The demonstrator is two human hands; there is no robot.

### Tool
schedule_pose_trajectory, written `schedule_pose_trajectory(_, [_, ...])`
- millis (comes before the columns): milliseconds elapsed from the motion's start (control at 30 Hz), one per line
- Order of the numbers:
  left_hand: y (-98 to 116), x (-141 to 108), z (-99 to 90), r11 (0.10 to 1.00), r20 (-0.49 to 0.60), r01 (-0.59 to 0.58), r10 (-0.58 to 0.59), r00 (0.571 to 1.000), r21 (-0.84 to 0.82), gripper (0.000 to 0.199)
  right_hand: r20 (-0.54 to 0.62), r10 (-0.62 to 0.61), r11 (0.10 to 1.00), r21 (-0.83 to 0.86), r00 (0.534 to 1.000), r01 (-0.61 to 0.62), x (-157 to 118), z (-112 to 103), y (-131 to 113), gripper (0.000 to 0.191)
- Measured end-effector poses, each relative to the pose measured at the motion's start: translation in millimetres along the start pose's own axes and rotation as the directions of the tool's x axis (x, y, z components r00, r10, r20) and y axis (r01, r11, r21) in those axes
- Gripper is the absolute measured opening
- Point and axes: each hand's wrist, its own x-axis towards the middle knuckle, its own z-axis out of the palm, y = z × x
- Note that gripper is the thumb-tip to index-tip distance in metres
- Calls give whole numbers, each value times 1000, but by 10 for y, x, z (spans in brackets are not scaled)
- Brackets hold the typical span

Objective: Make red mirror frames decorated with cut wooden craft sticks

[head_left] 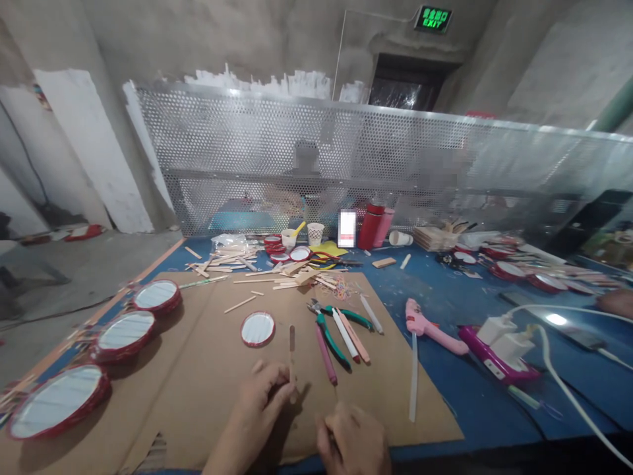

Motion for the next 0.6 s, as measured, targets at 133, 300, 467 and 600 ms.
schedule_pose_trajectory(133, [5,-5,5,1000,-32,-20,20,999,16,23,13,4,999,37,1000,-4,-14,5,-24,43])
schedule_pose_trajectory(300, [0,-3,14,999,-57,-19,22,998,40,25,224,37,986,150,974,-72,45,-116,77,39])
schedule_pose_trajectory(467, [24,-9,5,999,-33,-1,2,999,44,26,341,200,966,90,918,-243,296,-242,383,35])
schedule_pose_trajectory(600, [50,-16,-5,1000,-12,14,-14,1000,19,24,322,214,973,-153,922,-172,528,-263,649,40])
